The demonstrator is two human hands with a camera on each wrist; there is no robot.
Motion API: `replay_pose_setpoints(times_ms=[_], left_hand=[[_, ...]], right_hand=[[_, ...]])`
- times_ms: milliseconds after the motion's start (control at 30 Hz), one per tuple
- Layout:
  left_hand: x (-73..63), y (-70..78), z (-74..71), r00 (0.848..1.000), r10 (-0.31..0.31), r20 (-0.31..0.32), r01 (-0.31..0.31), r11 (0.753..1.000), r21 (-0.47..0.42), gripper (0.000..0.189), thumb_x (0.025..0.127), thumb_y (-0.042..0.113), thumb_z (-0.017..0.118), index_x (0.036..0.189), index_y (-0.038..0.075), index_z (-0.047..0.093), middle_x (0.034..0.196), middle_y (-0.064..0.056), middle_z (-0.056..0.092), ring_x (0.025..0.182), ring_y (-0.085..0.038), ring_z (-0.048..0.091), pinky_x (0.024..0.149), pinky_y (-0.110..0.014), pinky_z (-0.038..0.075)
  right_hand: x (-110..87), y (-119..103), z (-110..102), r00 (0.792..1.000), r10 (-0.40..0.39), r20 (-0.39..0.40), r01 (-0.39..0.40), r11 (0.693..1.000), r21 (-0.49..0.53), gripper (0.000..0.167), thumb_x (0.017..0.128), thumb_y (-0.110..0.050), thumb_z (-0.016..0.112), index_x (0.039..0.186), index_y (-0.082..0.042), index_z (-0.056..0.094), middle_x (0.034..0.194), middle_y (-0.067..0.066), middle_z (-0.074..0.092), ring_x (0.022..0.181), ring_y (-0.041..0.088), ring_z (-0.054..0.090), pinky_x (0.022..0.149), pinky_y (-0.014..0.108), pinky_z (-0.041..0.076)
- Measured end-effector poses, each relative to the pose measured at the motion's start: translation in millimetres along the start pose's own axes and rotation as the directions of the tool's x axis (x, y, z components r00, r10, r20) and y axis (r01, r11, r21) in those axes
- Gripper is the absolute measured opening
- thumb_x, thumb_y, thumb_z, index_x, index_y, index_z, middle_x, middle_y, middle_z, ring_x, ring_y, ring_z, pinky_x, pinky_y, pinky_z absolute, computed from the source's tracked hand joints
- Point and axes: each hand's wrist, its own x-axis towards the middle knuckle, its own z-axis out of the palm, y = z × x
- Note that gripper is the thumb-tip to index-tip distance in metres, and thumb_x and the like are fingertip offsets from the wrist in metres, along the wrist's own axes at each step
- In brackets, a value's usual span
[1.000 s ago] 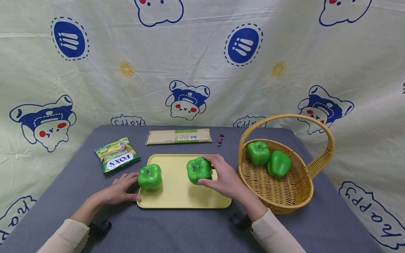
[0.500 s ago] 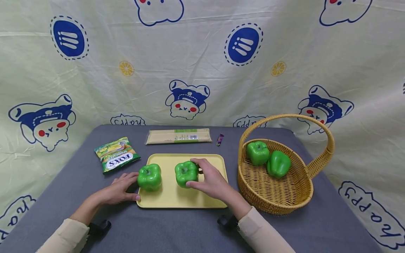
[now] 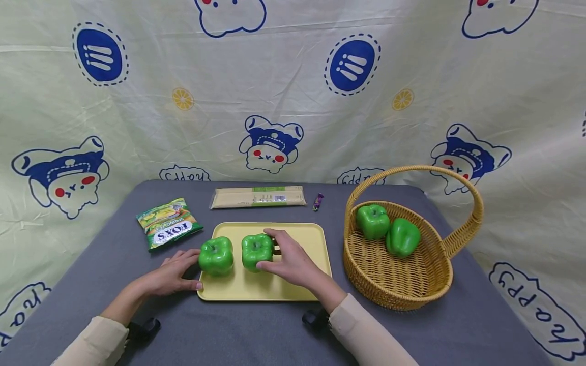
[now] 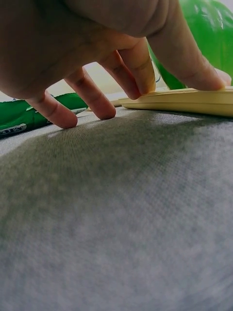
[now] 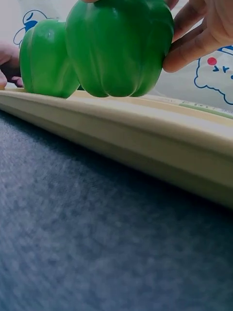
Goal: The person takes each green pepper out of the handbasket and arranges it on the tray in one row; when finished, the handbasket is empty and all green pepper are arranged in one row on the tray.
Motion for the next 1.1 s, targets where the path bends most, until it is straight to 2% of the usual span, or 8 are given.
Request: replay_pose_setpoints(times_ms=[200,400,1100], left_hand=[[-0.4,0.4,0.0,1.000,0.005,-0.008,-0.005,1.000,0.005,0.077,0.078,0.044,0.073,0.138,0.006,0.045,0.143,-0.010,0.042,0.126,-0.033,0.036,0.091,-0.055,0.029],[-0.2,0.1,0.6,1.000,0.009,-0.012,-0.009,1.000,0.011,0.077,0.078,0.043,0.073,0.138,0.006,0.045,0.143,-0.011,0.042,0.126,-0.033,0.037,0.090,-0.054,0.029],[-0.7,1.2,0.0,1.000,-0.001,-0.001,0.001,1.000,0.001,0.077,0.079,0.044,0.072,0.139,0.005,0.044,0.143,-0.011,0.042,0.128,-0.034,0.035,0.093,-0.059,0.027]], right_hand=[[5.0,1.5,5.8,1.000,-0.009,0.028,0.009,1.000,-0.014,0.074,0.078,-0.025,0.077,0.140,-0.006,0.041,0.123,0.011,0.052,0.108,0.023,0.057,0.088,0.035,0.052],[7.9,2.2,11.2,0.999,-0.014,0.036,0.013,1.000,0.021,0.074,0.079,-0.028,0.076,0.139,-0.004,0.041,0.128,0.014,0.052,0.109,0.027,0.058,0.089,0.035,0.051],[10.0,1.0,16.1,0.995,0.057,0.079,-0.057,0.998,-0.002,0.077,0.078,-0.029,0.077,0.141,-0.008,0.038,0.134,0.012,0.050,0.113,0.026,0.058,0.092,0.035,0.050]])
